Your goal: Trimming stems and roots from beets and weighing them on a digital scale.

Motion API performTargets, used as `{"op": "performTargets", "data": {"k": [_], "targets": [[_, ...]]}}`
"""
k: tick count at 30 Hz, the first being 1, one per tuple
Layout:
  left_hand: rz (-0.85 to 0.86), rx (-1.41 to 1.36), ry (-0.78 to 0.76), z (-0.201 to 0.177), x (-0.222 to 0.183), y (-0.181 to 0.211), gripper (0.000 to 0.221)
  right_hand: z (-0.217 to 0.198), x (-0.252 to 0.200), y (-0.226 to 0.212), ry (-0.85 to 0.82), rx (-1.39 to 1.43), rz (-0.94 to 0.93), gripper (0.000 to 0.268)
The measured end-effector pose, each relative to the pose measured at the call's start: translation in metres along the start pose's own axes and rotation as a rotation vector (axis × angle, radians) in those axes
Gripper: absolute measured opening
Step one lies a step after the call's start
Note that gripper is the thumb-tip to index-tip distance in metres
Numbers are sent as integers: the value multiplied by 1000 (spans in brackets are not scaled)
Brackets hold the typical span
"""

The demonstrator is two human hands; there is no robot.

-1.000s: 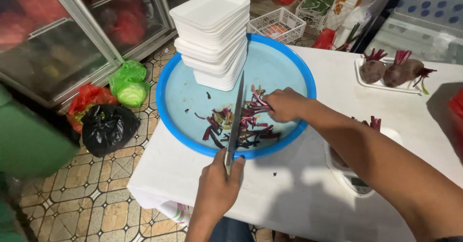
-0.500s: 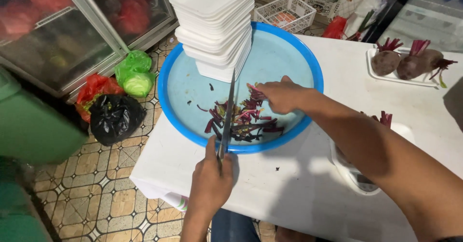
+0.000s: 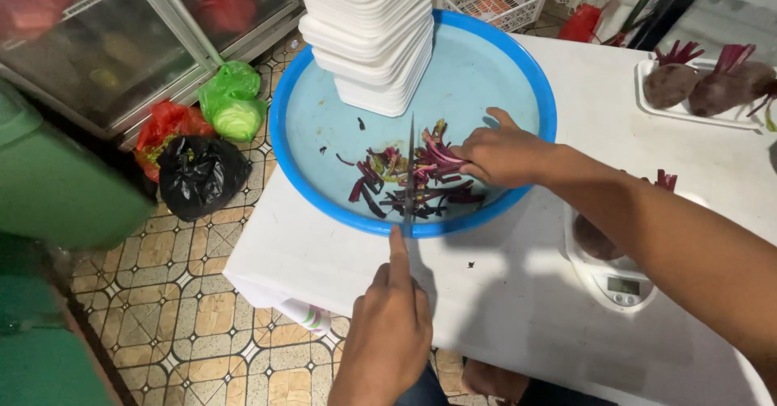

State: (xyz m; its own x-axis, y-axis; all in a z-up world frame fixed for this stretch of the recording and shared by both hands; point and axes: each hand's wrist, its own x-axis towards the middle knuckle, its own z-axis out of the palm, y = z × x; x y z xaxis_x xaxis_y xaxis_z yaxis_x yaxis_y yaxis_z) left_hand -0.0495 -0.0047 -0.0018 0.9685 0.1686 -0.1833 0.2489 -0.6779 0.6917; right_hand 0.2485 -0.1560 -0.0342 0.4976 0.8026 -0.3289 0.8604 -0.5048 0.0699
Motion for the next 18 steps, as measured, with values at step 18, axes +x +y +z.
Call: {"op": "performTargets", "data": {"k": [18], "targets": [[100, 268, -239, -27, 45, 47, 66, 37, 9, 10, 291, -164, 18, 40]]}}
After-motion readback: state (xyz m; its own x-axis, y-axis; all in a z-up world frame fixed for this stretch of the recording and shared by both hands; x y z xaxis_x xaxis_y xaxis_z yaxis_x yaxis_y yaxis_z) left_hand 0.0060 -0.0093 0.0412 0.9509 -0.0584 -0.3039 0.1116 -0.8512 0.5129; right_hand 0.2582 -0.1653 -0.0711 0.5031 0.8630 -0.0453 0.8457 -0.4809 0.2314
